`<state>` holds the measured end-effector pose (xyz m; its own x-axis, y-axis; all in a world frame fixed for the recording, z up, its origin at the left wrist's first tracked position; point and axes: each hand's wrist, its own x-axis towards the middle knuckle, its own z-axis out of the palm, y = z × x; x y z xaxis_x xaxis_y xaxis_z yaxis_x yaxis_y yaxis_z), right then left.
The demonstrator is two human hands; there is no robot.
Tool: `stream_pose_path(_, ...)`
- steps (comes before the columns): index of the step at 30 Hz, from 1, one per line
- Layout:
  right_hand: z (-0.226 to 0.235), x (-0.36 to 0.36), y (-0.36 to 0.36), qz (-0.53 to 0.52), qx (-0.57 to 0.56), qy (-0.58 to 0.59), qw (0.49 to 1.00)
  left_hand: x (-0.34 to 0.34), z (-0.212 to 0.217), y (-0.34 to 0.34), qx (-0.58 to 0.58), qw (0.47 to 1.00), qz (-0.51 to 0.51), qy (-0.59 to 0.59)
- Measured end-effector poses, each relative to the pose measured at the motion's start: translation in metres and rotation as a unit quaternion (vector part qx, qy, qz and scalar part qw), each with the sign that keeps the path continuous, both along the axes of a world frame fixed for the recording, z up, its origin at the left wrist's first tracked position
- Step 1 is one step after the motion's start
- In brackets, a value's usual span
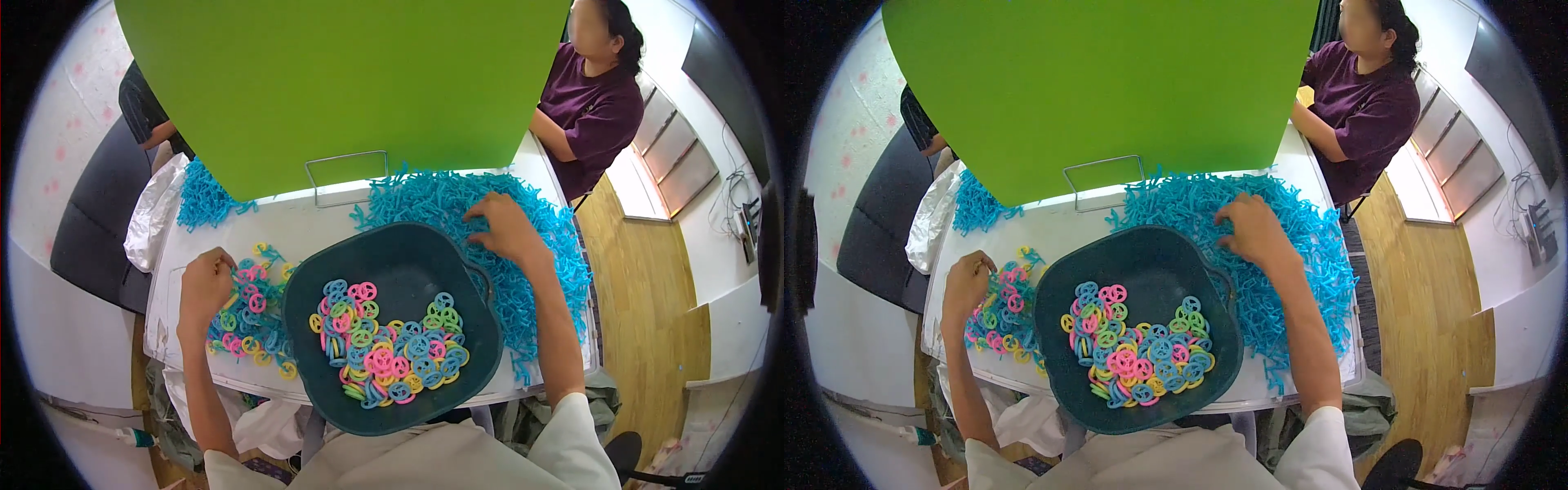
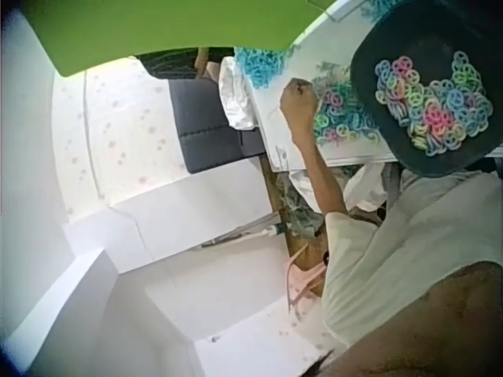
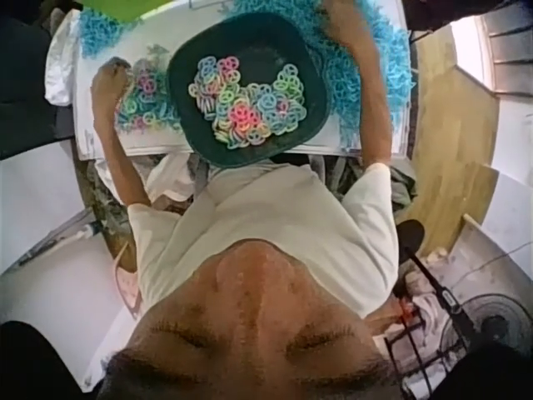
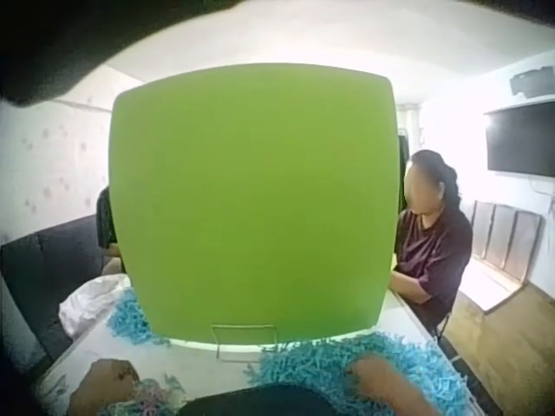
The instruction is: Picking up colorful plastic peace sign rings from a tray and attaching them to a blue plastic holder.
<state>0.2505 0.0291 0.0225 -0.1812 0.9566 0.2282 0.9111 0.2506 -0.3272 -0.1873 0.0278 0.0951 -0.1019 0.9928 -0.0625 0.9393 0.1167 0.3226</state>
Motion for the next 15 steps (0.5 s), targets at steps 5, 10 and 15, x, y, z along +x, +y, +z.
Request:
stream_pose_path(5,-0.010,-0.013,0.009,-0.038,0.027,-0.056,0.997,0.002,-0.025,-0.002,0.254,0.953,-0.158,0.048)
stream_pose_path(10,0.002,-0.003,0.011,-0.037,0.038,0.027,0.998,0.088,-0.030,-0.014,0.184,0.920,-0.327,-0.115)
stream_pose_path(15,0.022,-0.001,0.005,-0.115,0.016,0.142,0.983,0.126,-0.080,-0.016,0.077,0.898,-0.430,0.063)
